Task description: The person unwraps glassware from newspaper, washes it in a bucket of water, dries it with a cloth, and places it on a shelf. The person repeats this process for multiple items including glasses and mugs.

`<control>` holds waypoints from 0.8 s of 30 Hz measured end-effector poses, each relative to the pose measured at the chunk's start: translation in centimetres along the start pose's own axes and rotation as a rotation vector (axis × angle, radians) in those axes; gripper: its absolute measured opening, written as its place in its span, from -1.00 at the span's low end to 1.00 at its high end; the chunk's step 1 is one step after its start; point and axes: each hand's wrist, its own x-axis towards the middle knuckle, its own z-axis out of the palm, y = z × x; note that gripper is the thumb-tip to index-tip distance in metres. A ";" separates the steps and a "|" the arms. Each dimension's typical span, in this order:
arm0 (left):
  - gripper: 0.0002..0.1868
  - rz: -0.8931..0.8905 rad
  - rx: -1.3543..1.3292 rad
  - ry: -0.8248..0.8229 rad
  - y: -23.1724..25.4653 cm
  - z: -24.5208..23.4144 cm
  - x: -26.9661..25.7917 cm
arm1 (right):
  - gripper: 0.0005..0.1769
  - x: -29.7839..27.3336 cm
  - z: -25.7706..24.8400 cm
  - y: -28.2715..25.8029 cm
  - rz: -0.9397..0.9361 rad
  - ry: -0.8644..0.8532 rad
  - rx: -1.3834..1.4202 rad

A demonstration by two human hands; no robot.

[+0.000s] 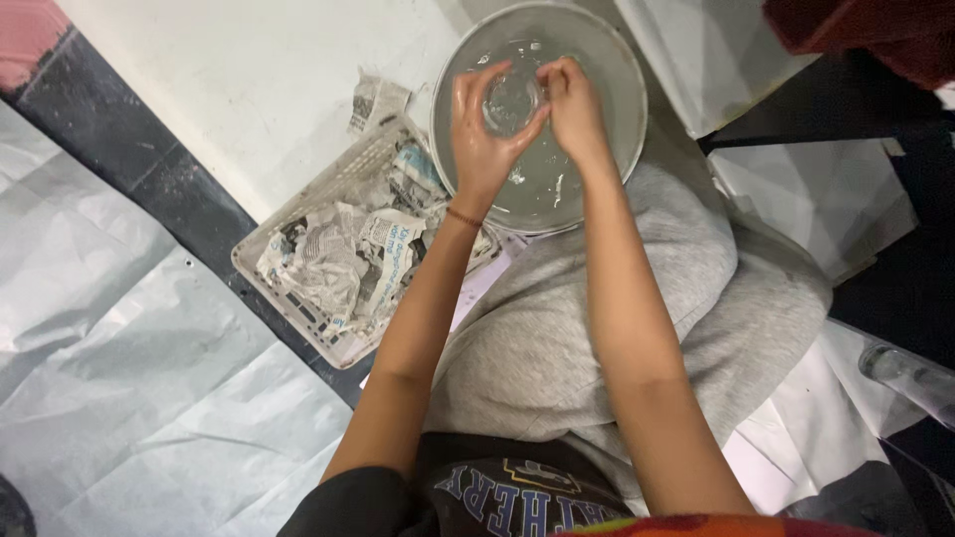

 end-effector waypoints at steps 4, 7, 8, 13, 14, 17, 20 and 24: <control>-0.30 -0.214 -0.166 0.092 -1.7 0.7 -1.4 | -0.69 -2.6 -1.6 -4.6 0.012 -0.285 -0.361; -0.27 -0.596 -0.320 0.131 -4.8 2.9 -2.4 | -0.73 -5.3 -1.1 -7.3 0.420 -0.649 -0.717; -0.27 -0.561 -0.168 0.117 -5.3 3.4 -3.4 | -0.73 -5.8 -1.1 -8.6 0.276 -0.532 -0.764; -0.23 -0.388 -0.258 0.117 -4.9 4.6 -4.8 | -0.73 -6.7 -3.9 -18.0 0.030 -0.017 -0.641; -0.20 -0.488 -0.401 0.105 -4.2 4.5 -4.5 | -0.80 -7.2 -4.8 -19.8 0.079 0.082 -0.592; -0.17 -0.823 -1.012 0.002 -2.0 3.9 -2.2 | -0.73 -8.5 -8.8 -22.7 -0.195 0.513 -0.671; -0.18 -1.057 -1.282 -0.098 -0.9 3.7 -1.1 | -0.10 -6.6 -12.3 -23.1 -0.200 0.852 -1.024; -0.26 -1.074 -1.391 -0.211 -0.6 5.3 0.1 | -0.24 -4.5 -15.5 -24.8 -0.303 0.755 -1.133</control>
